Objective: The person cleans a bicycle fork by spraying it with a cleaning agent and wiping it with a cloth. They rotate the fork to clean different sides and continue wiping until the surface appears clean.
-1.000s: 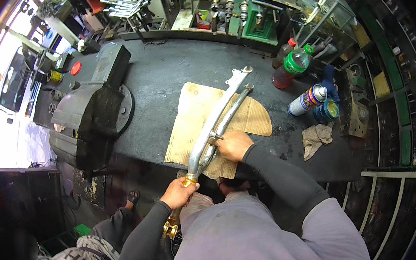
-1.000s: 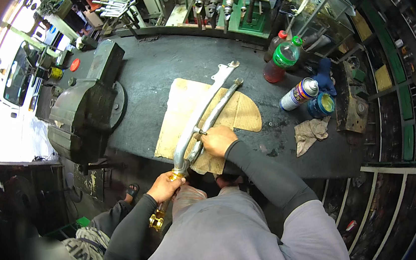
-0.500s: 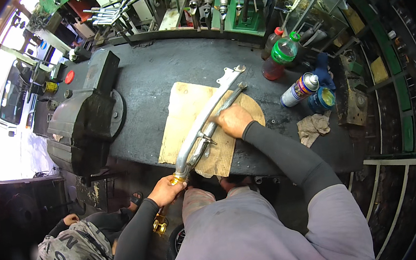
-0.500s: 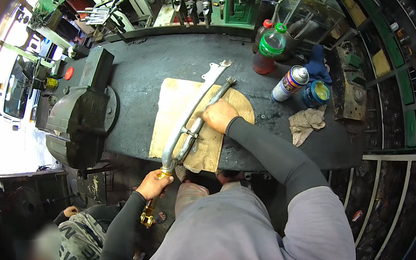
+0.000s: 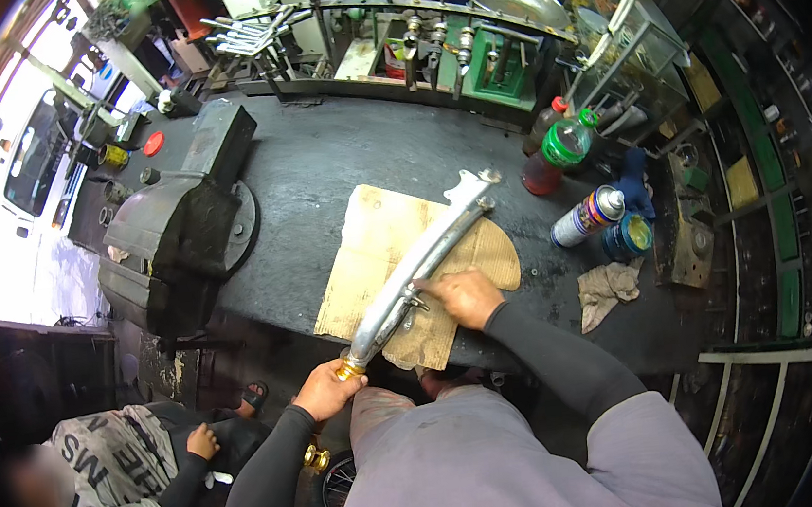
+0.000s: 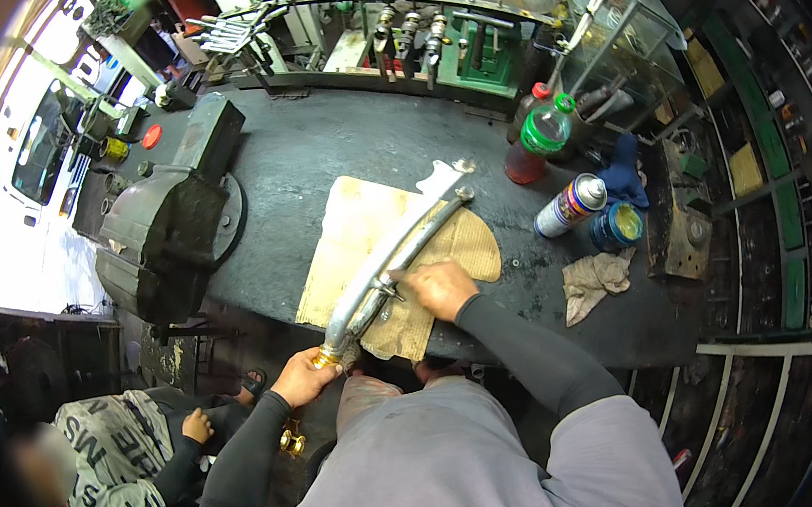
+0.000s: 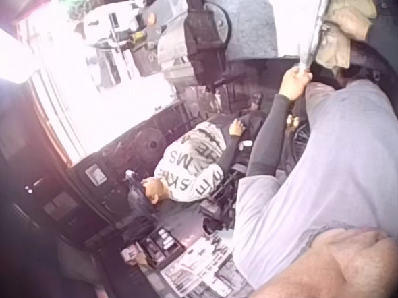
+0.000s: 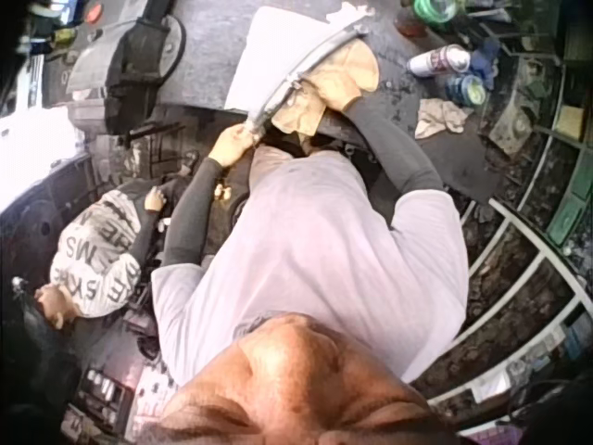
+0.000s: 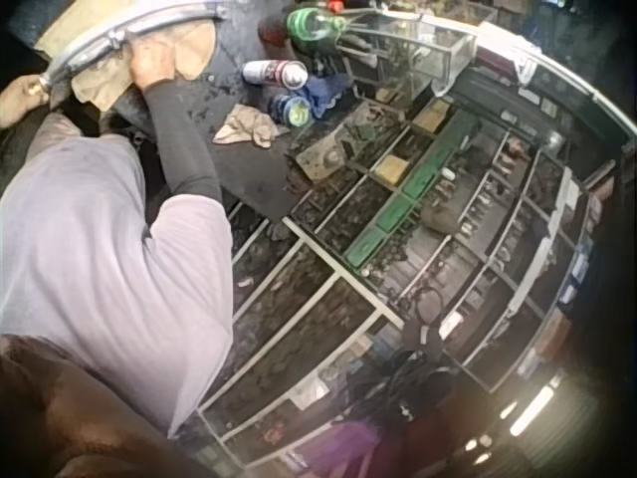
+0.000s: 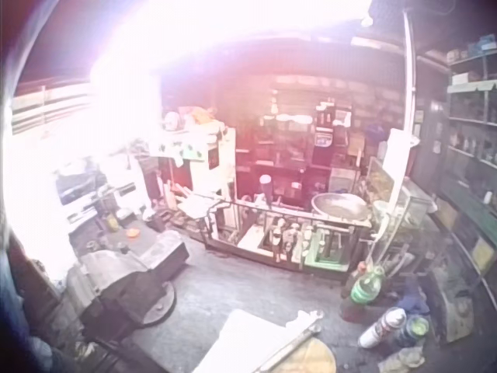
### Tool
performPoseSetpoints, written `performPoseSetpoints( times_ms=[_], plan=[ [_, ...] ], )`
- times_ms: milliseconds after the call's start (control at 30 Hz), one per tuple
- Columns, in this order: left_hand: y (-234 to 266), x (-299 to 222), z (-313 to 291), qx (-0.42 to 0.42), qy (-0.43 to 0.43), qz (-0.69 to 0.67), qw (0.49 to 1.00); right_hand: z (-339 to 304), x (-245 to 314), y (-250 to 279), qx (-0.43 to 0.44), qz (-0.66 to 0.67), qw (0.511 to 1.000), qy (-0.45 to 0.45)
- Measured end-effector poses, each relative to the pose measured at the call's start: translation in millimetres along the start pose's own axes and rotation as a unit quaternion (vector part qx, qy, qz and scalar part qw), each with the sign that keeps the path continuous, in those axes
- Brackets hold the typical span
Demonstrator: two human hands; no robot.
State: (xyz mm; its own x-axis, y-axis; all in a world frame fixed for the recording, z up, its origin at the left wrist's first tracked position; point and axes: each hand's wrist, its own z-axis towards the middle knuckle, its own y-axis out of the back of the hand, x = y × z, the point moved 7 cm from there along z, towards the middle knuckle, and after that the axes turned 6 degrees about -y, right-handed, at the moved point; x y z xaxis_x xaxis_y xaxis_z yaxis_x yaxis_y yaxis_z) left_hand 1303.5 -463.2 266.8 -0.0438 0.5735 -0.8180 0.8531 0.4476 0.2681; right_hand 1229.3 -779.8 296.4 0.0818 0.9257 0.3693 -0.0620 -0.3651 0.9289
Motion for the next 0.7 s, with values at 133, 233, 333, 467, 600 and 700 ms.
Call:
performPoseSetpoints(
  times_ms=[133, 233, 333, 467, 600, 700],
  plan=[
    [10, -59, -45, -0.213, -0.134, 0.262, 0.932, -39, -62, 41, -0.018, 0.027, 0.992, -0.122],
    [9, -49, -60, -0.294, -0.135, 0.291, 0.901, -77, -65, 67, -0.123, 0.080, 0.985, -0.092],
    [-1, -22, -55, -0.295, -0.129, 0.316, 0.892, -74, -46, 84, -0.136, 0.069, 0.982, -0.115],
    [-13, -10, -50, -0.260, -0.083, 0.329, 0.904, -9, 14, 80, -0.137, 0.038, 0.990, -0.010],
    [-21, -15, -47, -0.199, -0.038, 0.319, 0.926, 51, 18, 45, -0.110, -0.040, 0.992, -0.050],
    [-22, -15, -43, -0.173, -0.011, 0.314, 0.933, 58, 38, 0, -0.014, -0.121, 0.992, -0.035]
  ],
)
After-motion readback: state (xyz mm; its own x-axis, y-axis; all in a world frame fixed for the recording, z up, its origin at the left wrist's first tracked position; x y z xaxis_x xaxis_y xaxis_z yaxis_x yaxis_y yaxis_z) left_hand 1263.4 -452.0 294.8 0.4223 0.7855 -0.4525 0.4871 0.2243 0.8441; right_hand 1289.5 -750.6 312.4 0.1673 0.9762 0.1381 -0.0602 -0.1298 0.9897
